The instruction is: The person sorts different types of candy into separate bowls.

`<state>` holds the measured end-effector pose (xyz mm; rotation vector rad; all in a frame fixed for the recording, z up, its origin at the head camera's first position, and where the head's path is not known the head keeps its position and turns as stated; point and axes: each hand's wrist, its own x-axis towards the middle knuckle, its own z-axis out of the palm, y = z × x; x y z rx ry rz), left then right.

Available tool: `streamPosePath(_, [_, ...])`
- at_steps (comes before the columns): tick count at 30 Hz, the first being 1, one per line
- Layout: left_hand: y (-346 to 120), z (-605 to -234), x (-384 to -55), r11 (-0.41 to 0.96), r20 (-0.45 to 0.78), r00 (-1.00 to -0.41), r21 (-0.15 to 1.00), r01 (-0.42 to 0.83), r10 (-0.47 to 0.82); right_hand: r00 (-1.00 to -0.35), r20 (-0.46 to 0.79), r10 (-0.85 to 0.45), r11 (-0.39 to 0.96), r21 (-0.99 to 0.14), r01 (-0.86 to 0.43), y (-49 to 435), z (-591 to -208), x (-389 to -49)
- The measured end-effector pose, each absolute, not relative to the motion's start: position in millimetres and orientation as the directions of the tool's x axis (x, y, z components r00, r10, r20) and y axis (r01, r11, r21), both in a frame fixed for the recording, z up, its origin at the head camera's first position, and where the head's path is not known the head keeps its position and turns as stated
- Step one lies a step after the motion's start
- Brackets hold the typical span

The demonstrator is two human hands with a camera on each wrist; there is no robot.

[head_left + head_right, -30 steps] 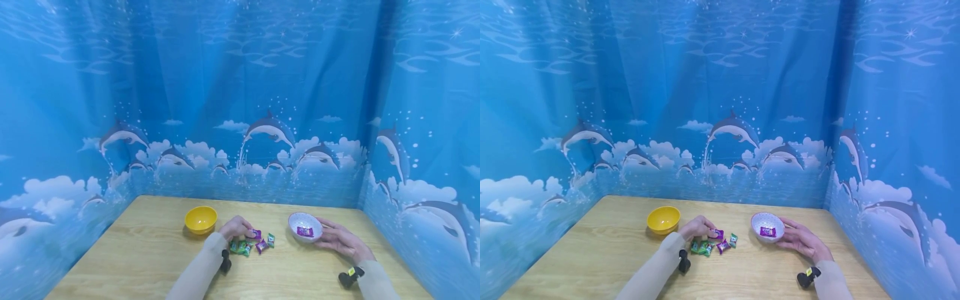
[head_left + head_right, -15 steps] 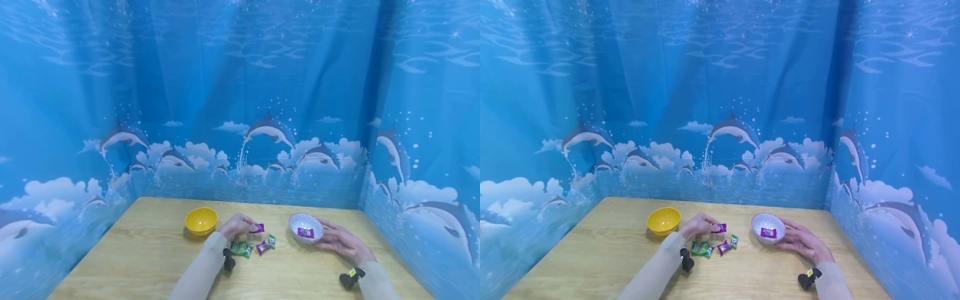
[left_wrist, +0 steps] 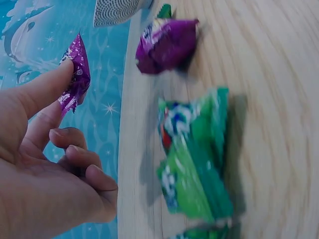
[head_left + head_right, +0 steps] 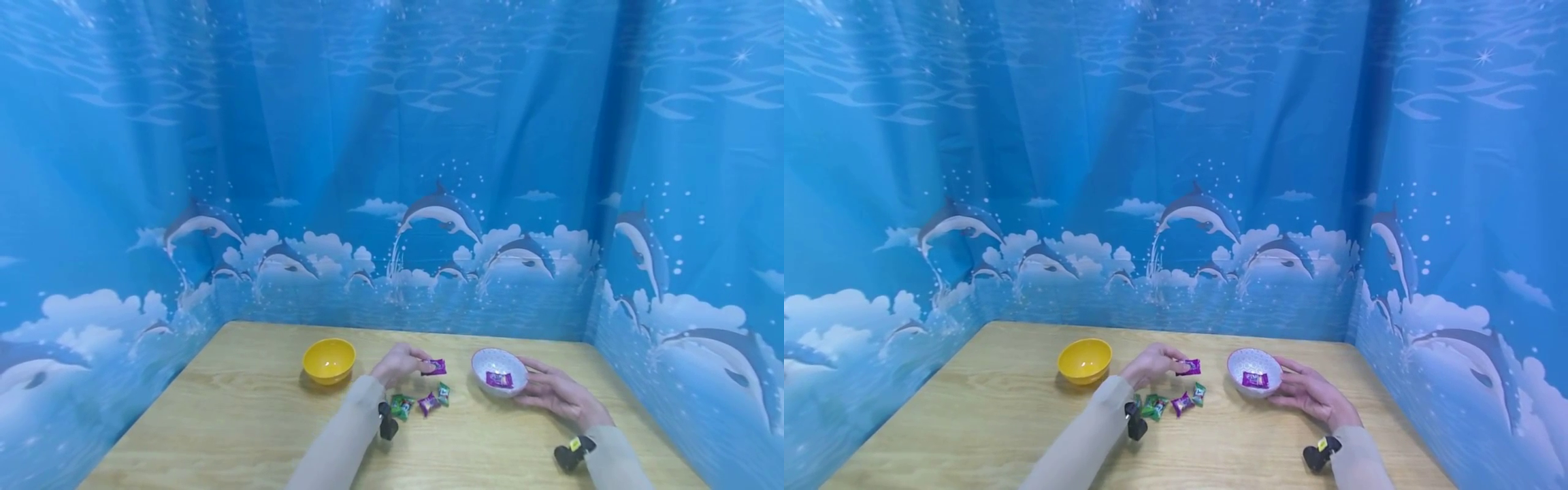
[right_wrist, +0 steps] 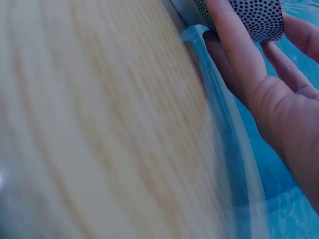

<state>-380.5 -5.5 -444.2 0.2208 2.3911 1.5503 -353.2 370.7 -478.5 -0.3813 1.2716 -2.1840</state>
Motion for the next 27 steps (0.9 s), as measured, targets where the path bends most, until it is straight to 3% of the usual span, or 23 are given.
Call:
streamPosePath(8, [13.0,-447.4,-378.8,0.322,-0.079,-0.949,0.947,0.025,0.307,-0.792,-0.042,-0.609,-0.378,-0.863,0.336,371.2,-478.5,-353.2])
streamPosePath(15, [31.5,-456.1,-376.9,0.235,-0.019,-0.966,0.971,0.044,0.257,-0.771,-0.026,-0.636,-0.382,-0.858,0.344,369.6,-479.6,-352.3])
streamPosePath(21, [46.8,-457.1,-372.7,0.163,-0.055,-0.973,0.987,-0.019,0.223,-0.774,-0.037,-0.632,-0.381,-0.855,0.351,369.1,-479.8,-352.9])
streamPosePath(27, [61.7,-454.0,-368.7,0.172,-0.036,-0.972,0.985,0.004,0.232,-0.789,-0.036,-0.613,-0.362,-0.875,0.321,369.3,-476.8,-350.6])
